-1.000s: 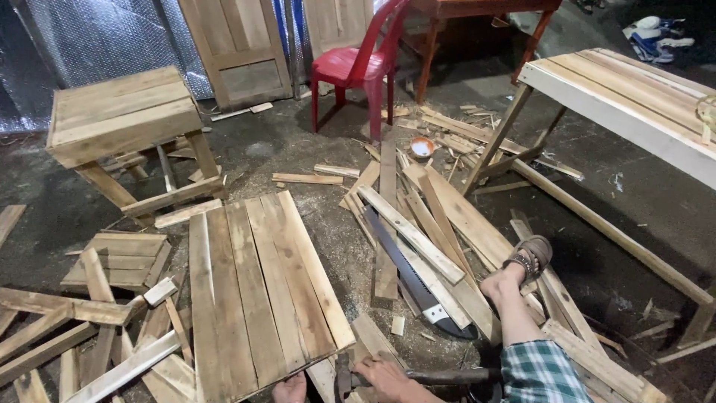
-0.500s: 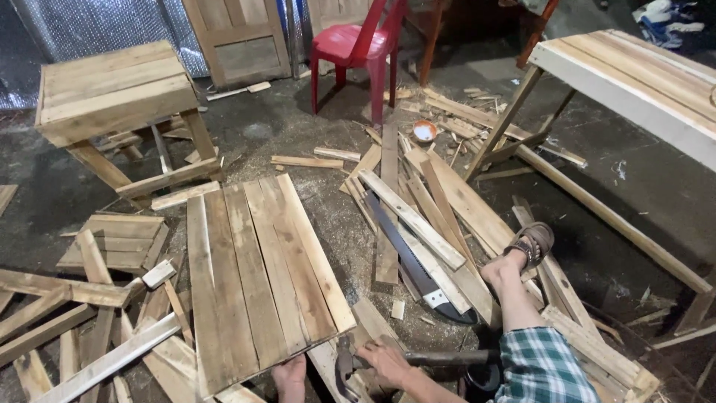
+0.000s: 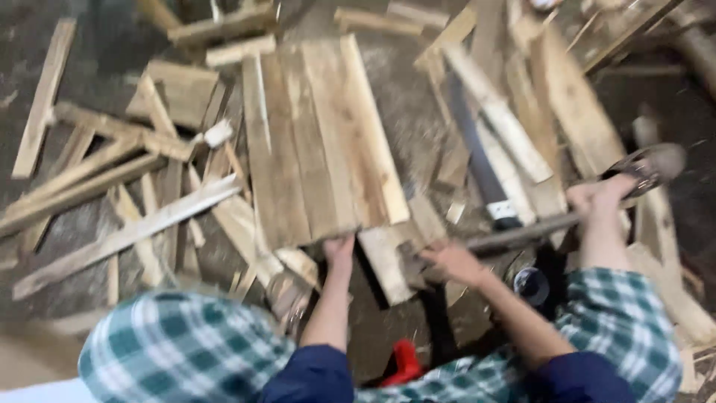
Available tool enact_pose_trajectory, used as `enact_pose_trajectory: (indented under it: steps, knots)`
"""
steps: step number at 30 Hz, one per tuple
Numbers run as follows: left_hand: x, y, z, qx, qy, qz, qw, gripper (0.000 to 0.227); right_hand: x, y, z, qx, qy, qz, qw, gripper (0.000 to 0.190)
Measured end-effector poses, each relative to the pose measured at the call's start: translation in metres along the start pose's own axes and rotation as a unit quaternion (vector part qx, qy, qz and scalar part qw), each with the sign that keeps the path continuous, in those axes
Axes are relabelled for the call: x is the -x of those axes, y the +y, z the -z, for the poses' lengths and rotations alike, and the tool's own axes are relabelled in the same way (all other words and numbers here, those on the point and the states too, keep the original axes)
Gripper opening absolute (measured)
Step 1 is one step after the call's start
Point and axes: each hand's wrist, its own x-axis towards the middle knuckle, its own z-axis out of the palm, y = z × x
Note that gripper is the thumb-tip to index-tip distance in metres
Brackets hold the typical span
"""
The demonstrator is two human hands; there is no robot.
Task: Assembling a wooden panel by aligning planks and hammering nails into a frame on the floor.
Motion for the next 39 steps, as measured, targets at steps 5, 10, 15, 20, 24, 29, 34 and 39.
enact_pose_trajectory:
  steps: [5, 10, 15, 20, 24, 29, 34, 39]
  knots:
    - [-0.008, -0.006, -0.005, -0.006, -0.021, 0.013, 1.000, 0.031, -0.009, 0.025, 0.017, 0.156, -0.018, 0.029, 0.987, 0.047]
    - [-0.022, 0.000, 0.005, -0.013, -0.015, -0.004, 1.000, 0.031, -0.032, 0.030, 0.020, 0.191, 0.037, -0.015, 0.981, 0.039]
    - [-0.029, 0.004, 0.015, -0.024, -0.004, -0.014, 1.000, 0.030, -0.035, 0.030, 0.016, 0.192, 0.055, -0.032, 0.979, 0.037]
    - [-0.044, 0.006, 0.018, -0.026, 0.000, -0.009, 1.000, 0.030, -0.032, 0.034, 0.022, 0.115, 0.045, -0.034, 0.992, 0.043]
    - [-0.050, 0.012, 0.024, -0.027, 0.004, -0.012, 1.000, 0.030, -0.023, 0.019, 0.024, 0.104, 0.042, -0.041, 0.993, 0.028]
    - [-0.017, 0.004, 0.003, -0.017, 0.014, -0.025, 0.999, 0.030, -0.005, 0.000, 0.027, 0.153, 0.021, -0.032, 0.987, 0.025]
    - [-0.025, 0.004, 0.002, -0.024, 0.041, -0.031, 0.998, 0.031, -0.002, 0.005, 0.005, 0.157, -0.002, -0.036, 0.987, 0.028]
    - [-0.043, 0.009, 0.026, -0.050, 0.071, -0.044, 0.995, 0.032, 0.006, -0.014, 0.021, 0.178, 0.003, -0.045, 0.983, 0.029]
